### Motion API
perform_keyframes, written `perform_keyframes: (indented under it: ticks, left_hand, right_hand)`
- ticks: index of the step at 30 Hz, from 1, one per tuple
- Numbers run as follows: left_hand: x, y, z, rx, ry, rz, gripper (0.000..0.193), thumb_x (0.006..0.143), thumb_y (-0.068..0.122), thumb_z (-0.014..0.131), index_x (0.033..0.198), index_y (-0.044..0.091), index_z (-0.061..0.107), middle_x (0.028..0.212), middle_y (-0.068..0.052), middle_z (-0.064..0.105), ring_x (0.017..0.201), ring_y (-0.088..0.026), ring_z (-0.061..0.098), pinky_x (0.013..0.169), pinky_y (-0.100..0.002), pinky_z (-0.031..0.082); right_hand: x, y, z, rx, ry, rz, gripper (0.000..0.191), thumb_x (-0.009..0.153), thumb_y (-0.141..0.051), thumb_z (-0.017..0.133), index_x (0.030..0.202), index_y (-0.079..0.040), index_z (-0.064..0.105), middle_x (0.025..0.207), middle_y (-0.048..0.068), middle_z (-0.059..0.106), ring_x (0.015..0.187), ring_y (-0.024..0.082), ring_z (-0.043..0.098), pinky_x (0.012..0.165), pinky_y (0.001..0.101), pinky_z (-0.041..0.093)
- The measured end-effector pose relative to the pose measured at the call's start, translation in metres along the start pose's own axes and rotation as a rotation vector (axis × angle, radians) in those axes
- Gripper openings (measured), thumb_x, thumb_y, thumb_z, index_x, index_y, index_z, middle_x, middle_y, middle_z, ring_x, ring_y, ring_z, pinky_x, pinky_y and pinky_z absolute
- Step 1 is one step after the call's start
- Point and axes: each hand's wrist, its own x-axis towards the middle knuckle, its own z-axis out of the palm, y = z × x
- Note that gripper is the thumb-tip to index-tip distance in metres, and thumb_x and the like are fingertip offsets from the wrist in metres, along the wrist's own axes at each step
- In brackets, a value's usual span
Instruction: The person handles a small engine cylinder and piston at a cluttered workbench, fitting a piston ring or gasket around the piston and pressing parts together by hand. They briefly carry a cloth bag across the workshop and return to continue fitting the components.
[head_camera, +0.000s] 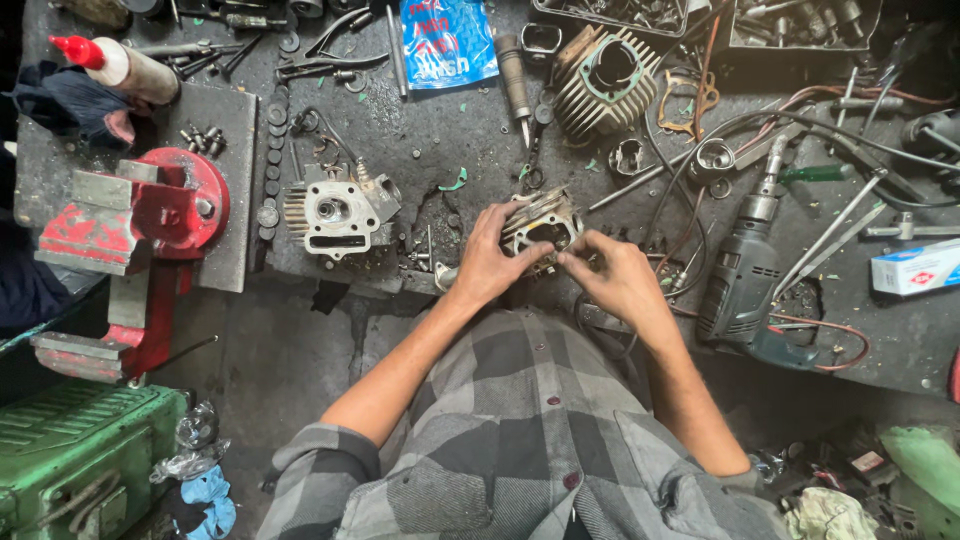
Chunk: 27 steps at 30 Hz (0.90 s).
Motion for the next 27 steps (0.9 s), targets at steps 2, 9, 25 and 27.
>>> perform_keyframes:
  ticks: [2, 9, 25, 27]
  left_hand:
    - [-0.001, 0.000, -0.007, -0.037, -0.049, 0.069, 0.084, 0.072, 0.036, 0.093, 0.140, 0.004, 0.055, 0.130, -0.018, 0.062, 0.125, -0.034, 0.058, 0.108, -0.044, 0.047]
    - [-0.003, -0.001, -0.011, -0.070, -0.105, 0.052, 0.087, 0.076, 0.035, 0.093, 0.146, 0.007, 0.050, 0.137, -0.017, 0.059, 0.132, -0.034, 0.056, 0.112, -0.044, 0.046]
    - [0.005, 0.014, -0.001, 0.108, 0.003, -0.006, 0.077, 0.070, 0.038, 0.094, 0.133, 0.009, 0.062, 0.121, -0.013, 0.068, 0.117, -0.033, 0.062, 0.102, -0.043, 0.049]
    - [0.009, 0.015, -0.004, 0.113, -0.027, -0.009, 0.078, 0.068, 0.039, 0.095, 0.133, 0.009, 0.064, 0.118, -0.013, 0.069, 0.114, -0.033, 0.062, 0.100, -0.043, 0.049]
  right_hand:
    - [-0.003, 0.002, -0.004, 0.046, -0.036, -0.025, 0.029, 0.088, -0.030, 0.080, 0.100, -0.006, 0.070, 0.077, 0.010, 0.073, 0.062, 0.017, 0.066, 0.060, 0.0349, 0.052]
    - [-0.016, 0.002, 0.012, 0.044, 0.055, 0.041, 0.028, 0.086, -0.025, 0.081, 0.098, -0.003, 0.067, 0.075, 0.010, 0.070, 0.052, 0.018, 0.056, 0.053, 0.0346, 0.047]
    - [-0.022, -0.001, 0.031, -0.058, 0.227, 0.135, 0.028, 0.093, -0.028, 0.078, 0.098, -0.004, 0.065, 0.080, 0.014, 0.073, 0.056, 0.027, 0.065, 0.056, 0.0410, 0.050]
    - [-0.022, 0.000, 0.032, -0.023, 0.229, 0.108, 0.028, 0.092, -0.028, 0.077, 0.098, -0.004, 0.064, 0.082, 0.014, 0.074, 0.056, 0.027, 0.067, 0.056, 0.0413, 0.050]
